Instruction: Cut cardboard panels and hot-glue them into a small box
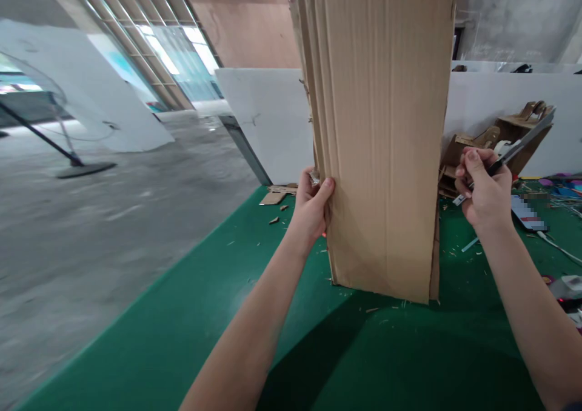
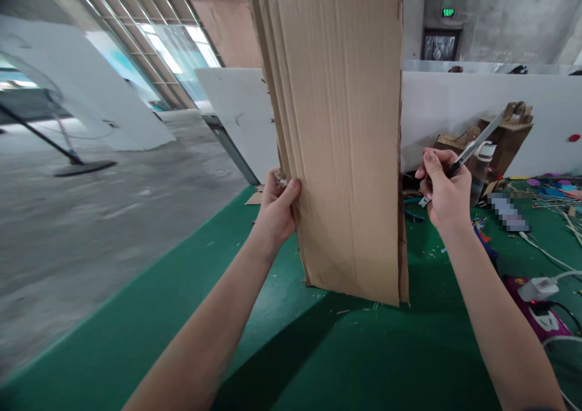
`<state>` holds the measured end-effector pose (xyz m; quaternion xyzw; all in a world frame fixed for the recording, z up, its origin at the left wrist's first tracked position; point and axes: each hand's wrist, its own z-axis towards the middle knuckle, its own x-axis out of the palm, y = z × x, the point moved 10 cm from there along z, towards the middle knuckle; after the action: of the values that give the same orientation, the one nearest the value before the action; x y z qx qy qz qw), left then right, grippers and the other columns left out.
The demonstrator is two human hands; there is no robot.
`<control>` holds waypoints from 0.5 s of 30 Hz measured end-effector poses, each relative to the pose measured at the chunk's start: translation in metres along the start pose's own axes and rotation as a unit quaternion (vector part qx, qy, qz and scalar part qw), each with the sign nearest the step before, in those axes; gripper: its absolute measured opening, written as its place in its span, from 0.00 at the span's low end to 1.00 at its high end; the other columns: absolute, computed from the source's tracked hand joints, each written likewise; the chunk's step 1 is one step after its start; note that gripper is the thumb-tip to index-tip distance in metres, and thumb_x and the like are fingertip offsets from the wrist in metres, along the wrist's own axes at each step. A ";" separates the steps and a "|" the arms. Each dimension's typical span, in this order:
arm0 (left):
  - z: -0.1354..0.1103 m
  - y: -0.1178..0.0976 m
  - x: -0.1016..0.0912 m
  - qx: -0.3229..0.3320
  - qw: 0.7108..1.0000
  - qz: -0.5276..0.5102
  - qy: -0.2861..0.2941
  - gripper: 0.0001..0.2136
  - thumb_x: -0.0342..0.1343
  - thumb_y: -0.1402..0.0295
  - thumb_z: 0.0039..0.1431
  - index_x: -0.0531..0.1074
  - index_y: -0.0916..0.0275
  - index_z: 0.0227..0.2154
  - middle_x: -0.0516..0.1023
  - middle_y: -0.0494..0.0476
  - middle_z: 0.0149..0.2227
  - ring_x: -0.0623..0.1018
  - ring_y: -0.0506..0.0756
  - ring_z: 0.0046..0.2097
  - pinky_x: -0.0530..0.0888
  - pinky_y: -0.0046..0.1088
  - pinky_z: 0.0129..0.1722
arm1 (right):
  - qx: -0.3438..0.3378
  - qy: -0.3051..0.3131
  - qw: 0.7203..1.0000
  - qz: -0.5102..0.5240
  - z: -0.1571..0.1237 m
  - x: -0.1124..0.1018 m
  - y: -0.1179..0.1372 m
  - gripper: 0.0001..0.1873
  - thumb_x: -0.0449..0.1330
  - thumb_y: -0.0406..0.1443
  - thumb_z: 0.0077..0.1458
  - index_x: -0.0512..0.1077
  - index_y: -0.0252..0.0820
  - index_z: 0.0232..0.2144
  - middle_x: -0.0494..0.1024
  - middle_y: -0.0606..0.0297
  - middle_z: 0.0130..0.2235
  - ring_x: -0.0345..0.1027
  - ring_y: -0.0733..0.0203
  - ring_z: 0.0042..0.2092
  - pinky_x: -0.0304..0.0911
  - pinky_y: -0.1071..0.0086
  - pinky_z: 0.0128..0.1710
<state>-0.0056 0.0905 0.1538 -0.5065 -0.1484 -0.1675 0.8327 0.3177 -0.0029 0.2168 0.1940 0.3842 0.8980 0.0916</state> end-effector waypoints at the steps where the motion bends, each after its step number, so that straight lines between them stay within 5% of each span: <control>1: 0.000 0.001 0.001 -0.003 1.000 0.000 0.001 0.24 0.72 0.59 0.42 0.67 0.54 0.40 0.79 0.51 0.37 0.81 0.55 0.40 0.78 0.31 0.39 | -0.002 0.013 1.000 -0.016 0.001 -0.001 0.003 0.12 0.66 0.46 0.52 0.73 0.46 0.31 0.73 0.66 0.28 0.68 0.65 0.26 0.50 0.74 0.14; 8: -0.002 -0.001 0.003 0.005 0.999 0.032 -0.002 0.25 0.71 0.56 0.42 0.66 0.56 0.40 0.79 0.52 0.35 0.81 0.55 0.35 0.78 0.29 0.34 | 0.039 0.142 0.984 -0.103 -0.006 0.015 -0.004 0.18 0.67 0.38 0.48 0.75 0.49 0.44 0.76 0.66 0.42 0.68 0.68 0.29 0.66 0.72 0.25; 15: -0.002 -0.002 0.002 0.024 0.998 0.051 -0.021 0.26 0.72 0.55 0.40 0.66 0.56 0.38 0.78 0.50 0.32 0.78 0.52 0.30 0.75 0.27 0.29 | 0.126 0.028 0.991 -0.031 -0.010 0.010 -0.031 0.14 0.70 0.40 0.43 0.76 0.41 0.33 0.70 0.70 0.22 0.59 0.70 0.21 0.47 0.76 0.14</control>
<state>-0.0046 0.0874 0.1551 -0.4964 -0.1435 -0.1108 0.8489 0.3044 0.0148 0.1907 0.1672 0.5022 0.8443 0.0836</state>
